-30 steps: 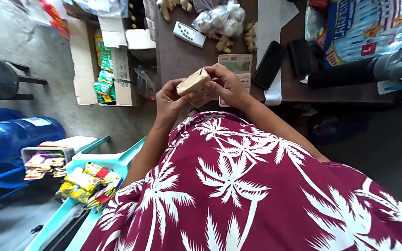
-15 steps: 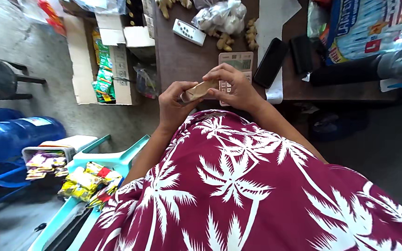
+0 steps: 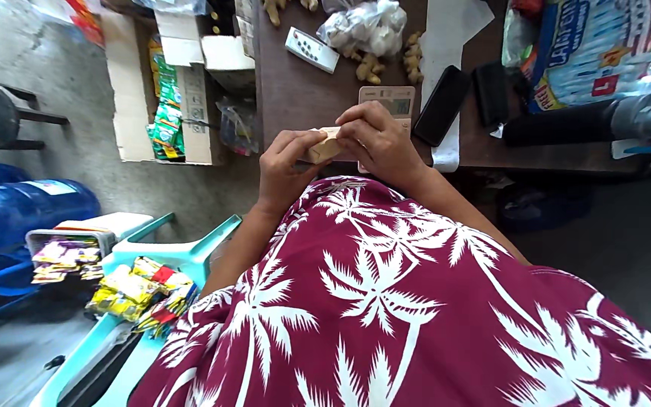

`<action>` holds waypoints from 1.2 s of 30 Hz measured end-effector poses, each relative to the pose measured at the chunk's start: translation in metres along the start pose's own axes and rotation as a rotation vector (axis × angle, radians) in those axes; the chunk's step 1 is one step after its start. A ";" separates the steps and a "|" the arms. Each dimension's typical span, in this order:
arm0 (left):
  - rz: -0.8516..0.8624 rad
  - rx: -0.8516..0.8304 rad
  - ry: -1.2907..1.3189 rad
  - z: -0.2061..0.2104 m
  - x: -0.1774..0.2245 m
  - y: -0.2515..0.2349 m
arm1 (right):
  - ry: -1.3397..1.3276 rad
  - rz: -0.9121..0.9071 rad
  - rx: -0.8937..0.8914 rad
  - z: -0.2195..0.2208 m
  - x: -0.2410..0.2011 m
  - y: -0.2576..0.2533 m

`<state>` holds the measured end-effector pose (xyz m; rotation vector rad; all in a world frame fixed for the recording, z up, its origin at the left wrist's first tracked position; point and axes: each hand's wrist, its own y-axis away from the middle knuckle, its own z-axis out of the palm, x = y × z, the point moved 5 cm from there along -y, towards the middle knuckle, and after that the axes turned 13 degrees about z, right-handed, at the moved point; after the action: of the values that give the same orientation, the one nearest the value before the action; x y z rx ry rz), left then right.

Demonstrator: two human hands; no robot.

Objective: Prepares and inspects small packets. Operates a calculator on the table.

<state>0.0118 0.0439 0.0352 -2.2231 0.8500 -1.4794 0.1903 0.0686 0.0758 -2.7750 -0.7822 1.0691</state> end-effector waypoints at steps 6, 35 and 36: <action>0.042 -0.001 -0.018 0.001 0.000 -0.002 | -0.029 0.005 -0.031 0.002 0.002 0.003; 0.049 -0.029 0.010 0.009 0.001 0.006 | 0.060 -0.029 -0.020 0.005 -0.004 0.026; 0.034 -0.030 0.030 0.010 0.000 0.006 | 0.067 -0.040 -0.012 0.005 -0.005 0.028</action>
<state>0.0192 0.0382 0.0278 -2.2017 0.9203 -1.4978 0.1965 0.0416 0.0685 -2.7764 -0.8344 0.9634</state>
